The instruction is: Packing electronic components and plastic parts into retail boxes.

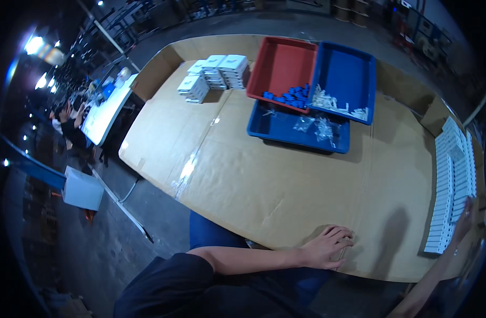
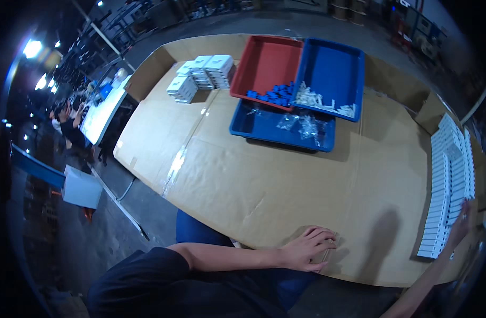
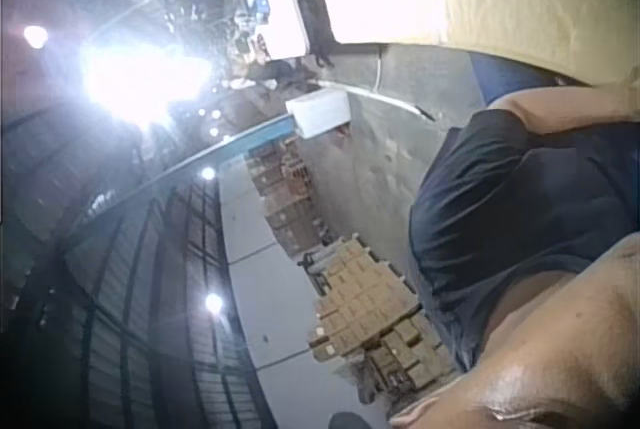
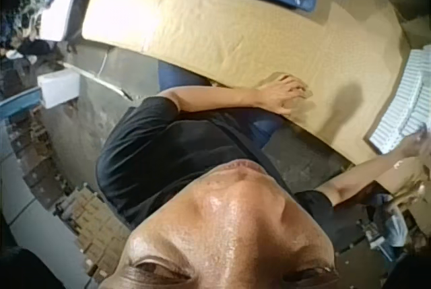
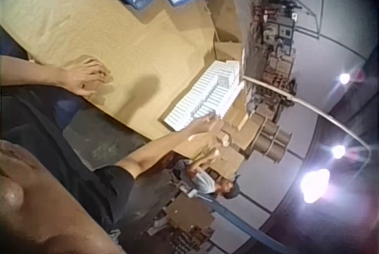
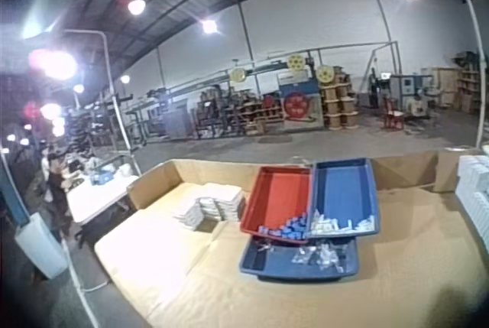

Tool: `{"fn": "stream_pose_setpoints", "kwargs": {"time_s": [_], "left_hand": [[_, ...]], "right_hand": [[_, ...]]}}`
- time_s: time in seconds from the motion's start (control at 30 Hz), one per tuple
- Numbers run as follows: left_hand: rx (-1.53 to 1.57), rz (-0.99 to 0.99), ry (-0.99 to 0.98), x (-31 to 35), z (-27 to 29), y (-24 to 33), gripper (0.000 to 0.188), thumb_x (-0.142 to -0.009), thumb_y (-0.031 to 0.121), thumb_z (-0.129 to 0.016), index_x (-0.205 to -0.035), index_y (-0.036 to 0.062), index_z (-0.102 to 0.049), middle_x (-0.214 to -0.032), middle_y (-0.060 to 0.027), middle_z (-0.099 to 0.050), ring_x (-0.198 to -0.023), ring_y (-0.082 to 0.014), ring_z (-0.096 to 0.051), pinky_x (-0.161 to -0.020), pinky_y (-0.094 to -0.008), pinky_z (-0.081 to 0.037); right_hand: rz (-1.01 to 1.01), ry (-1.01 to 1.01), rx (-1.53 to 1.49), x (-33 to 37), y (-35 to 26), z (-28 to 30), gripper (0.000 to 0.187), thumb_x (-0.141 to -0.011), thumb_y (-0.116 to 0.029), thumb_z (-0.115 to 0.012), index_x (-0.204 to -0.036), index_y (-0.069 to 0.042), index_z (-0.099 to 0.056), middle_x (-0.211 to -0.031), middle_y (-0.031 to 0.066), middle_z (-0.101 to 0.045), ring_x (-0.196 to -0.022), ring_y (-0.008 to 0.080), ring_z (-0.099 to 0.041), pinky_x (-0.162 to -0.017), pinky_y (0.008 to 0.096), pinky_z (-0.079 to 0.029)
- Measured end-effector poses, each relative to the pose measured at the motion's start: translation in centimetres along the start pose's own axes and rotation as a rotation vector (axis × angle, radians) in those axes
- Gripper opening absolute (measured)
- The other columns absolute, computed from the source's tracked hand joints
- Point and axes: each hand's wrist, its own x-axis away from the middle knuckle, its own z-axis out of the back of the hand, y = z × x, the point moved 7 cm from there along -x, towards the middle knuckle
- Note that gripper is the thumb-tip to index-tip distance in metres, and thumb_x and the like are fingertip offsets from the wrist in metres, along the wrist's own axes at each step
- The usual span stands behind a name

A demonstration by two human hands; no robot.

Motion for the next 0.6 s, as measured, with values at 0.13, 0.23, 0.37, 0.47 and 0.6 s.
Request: {"fn": "stream_pose_setpoints", "kwargs": {"time_s": [0.13,0.23,0.37,0.47,0.6], "left_hand": [[0.303,-0.142,0.151,1.2,1.4,0.2,0.039,-0.095,0.023,-0.069,-0.129,0.0083,-0.059,-0.138,-0.0133,-0.054,-0.136,-0.0329,-0.049,-0.115,-0.0487,-0.038],[0.321,-0.098,0.214,3.6,3.8,-1.3,0.034,-0.097,0.017,-0.067,-0.129,0.0090,-0.060,-0.136,-0.0111,-0.056,-0.132,-0.0315,-0.052,-0.113,-0.0461,-0.040],[0.177,0.059,0.374,8.3,11.2,-6.0,0.029,-0.099,0.017,-0.065,-0.126,0.0091,-0.066,-0.134,-0.0122,-0.060,-0.129,-0.0327,-0.055,-0.112,-0.0453,-0.042],[0.106,0.168,0.588,14.3,19.2,-11.4,0.030,-0.094,0.014,-0.068,-0.123,0.0080,-0.067,-0.132,-0.0138,-0.062,-0.129,-0.0335,-0.056,-0.110,-0.0446,-0.043],[-0.232,0.360,0.861,23.5,31.0,-16.6,0.031,-0.090,0.015,-0.071,-0.119,0.0057,-0.067,-0.127,-0.0159,-0.063,-0.122,-0.0353,-0.058,-0.106,-0.0462,-0.046]], "right_hand": [[0.043,-0.266,-0.116,11.3,-25.0,-4.6,0.023,-0.105,-0.009,-0.060,-0.125,-0.001,-0.068,-0.111,0.0069,-0.074,-0.099,0.0148,-0.069,-0.092,0.0291,-0.052],[0.009,-0.414,-0.273,17.8,-36.6,-11.3,0.018,-0.100,-0.001,-0.064,-0.117,0.001,-0.070,-0.099,0.0087,-0.074,-0.093,0.0144,-0.070,-0.088,0.0306,-0.055],[-0.043,-0.526,-0.495,22.0,-44.8,-18.9,0.016,-0.100,-0.004,-0.065,-0.114,0.002,-0.067,-0.091,0.0082,-0.072,-0.084,0.0135,-0.070,-0.078,0.0291,-0.057],[0.018,-0.695,-0.577,23.3,-53.2,-24.2,0.014,-0.100,-0.004,-0.066,-0.112,0.002,-0.066,-0.088,0.0059,-0.070,-0.078,0.0123,-0.068,-0.072,0.0275,-0.056],[0.163,-0.782,-0.645,23.2,-64.3,-30.6,0.014,-0.097,-0.008,-0.071,-0.108,0.001,-0.068,-0.082,0.0049,-0.070,-0.076,0.0114,-0.067,-0.071,0.0286,-0.054]]}}
